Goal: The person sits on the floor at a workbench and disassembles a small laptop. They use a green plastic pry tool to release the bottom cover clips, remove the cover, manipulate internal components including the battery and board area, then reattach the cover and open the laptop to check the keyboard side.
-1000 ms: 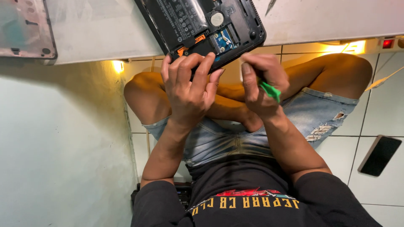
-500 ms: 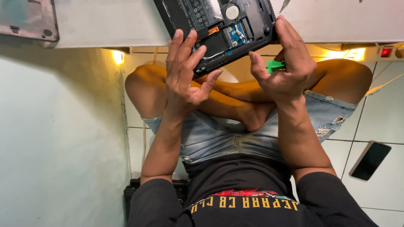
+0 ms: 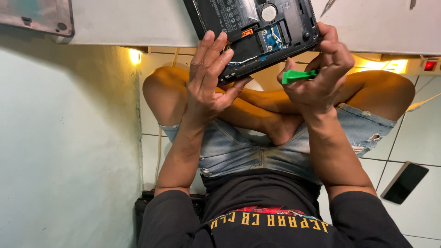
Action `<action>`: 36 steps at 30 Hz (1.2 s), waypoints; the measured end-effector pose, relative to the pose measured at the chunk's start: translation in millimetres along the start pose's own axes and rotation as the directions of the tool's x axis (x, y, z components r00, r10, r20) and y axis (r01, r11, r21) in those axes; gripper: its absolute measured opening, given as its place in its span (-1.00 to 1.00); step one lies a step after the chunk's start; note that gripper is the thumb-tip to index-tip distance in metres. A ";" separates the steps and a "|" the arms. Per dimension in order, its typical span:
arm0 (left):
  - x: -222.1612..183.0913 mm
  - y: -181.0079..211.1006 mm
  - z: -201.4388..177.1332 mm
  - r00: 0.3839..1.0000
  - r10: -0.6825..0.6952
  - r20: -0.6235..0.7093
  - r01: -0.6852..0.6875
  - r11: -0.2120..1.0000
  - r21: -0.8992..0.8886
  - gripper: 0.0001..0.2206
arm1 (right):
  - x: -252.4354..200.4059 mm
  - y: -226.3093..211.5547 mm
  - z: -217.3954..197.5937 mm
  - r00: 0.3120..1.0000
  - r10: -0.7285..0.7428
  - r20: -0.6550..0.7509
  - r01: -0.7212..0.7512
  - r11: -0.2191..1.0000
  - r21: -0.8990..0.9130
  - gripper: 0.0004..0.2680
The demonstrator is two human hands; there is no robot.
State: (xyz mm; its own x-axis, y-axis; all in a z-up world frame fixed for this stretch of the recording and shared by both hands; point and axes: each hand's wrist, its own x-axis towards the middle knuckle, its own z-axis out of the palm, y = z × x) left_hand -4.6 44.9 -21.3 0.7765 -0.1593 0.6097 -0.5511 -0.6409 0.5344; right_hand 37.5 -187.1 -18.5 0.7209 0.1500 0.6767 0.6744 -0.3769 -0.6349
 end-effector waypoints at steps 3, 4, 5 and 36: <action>-3.2 -2.0 -1.7 1.000 -0.008 0.015 0.008 0.999 -0.033 -0.44 | -2.9 0.2 1.7 0.999 0.050 0.005 -0.049 0.998 -0.034 -0.71; -7.5 -1.6 3.0 1.000 -0.007 0.010 0.008 0.999 -0.031 -0.44 | -5.2 0.1 -0.8 0.999 0.044 0.007 -0.044 0.999 -0.033 -0.71; -11.2 -1.7 7.2 0.994 -0.047 -0.098 0.044 0.998 -0.040 -0.46 | -7.0 0.1 -2.7 0.999 0.037 -0.005 -0.037 0.990 -0.133 -0.66; 66.8 62.0 47.6 0.989 0.128 0.078 -0.150 0.836 0.527 -0.77 | -28.4 13.7 -46.4 0.715 0.677 0.177 -0.532 0.361 0.766 -0.73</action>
State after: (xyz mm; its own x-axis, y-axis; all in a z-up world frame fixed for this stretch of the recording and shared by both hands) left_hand 27.7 -41.2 24.7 0.7208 -0.2979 0.6259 -0.4162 -0.9081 0.0470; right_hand 18.9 -238.9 -29.1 0.9998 0.0144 -0.0123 -0.0177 0.4841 -0.8748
